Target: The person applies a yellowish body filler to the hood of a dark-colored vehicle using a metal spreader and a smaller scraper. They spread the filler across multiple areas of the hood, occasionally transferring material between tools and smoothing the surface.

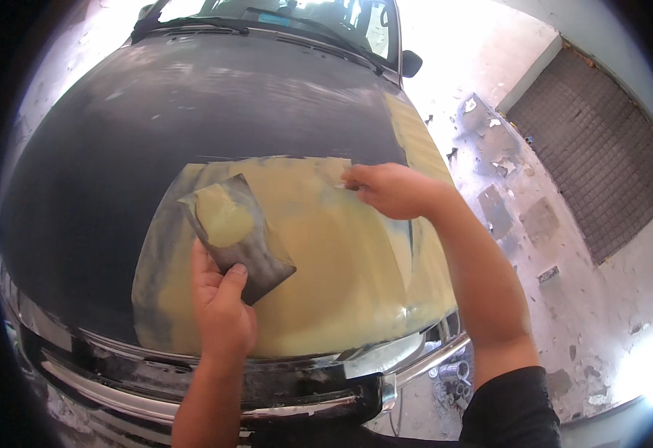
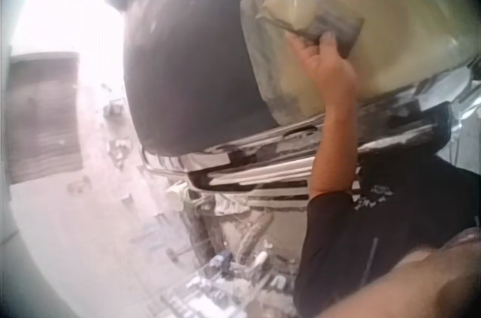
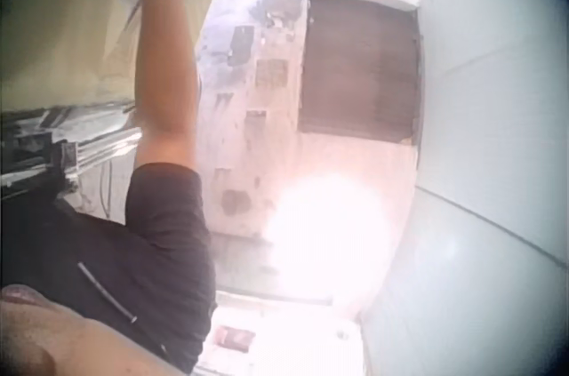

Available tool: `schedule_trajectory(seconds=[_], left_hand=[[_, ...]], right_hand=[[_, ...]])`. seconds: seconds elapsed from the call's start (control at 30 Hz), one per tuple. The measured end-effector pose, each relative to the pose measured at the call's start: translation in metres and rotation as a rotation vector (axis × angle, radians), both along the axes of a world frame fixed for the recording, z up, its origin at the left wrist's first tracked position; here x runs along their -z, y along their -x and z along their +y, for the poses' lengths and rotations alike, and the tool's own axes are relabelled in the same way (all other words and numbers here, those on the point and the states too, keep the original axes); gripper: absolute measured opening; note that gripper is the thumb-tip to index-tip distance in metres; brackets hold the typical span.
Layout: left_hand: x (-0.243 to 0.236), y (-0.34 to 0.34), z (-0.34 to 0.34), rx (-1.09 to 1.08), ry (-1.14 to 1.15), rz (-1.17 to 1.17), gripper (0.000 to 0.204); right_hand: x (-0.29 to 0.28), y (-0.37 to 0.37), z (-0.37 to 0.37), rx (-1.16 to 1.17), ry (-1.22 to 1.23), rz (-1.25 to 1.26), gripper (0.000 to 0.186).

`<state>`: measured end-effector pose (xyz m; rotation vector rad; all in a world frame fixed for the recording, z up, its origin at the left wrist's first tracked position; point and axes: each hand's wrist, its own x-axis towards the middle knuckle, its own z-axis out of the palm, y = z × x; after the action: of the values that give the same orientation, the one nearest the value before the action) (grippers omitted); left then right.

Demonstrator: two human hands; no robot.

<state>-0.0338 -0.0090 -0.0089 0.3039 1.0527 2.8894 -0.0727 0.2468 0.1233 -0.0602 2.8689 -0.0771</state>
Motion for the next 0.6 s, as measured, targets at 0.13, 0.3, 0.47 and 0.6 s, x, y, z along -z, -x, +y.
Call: schedule_trajectory(seconds=[0.13,0.3,0.47,0.6], left_hand=[[-0.001,0.000,0.000,0.023,-0.004,0.009,0.058],[-0.001,0.001,0.000,0.032,0.048,-0.011,0.059],[0.003,-0.002,0.004,0.000,0.030,-0.060,0.060],[0.001,0.000,0.000,0.016,0.014,-0.039,0.060]], right_hand=[[-0.016,0.011,0.024,0.107,0.045,0.061,0.037],[-0.010,0.038,0.027,0.083,-0.007,0.044,0.036],[-0.005,0.029,0.013,0.068,0.049,-0.028,0.037],[-0.013,0.015,0.020,0.049,-0.002,-0.048,0.036]])
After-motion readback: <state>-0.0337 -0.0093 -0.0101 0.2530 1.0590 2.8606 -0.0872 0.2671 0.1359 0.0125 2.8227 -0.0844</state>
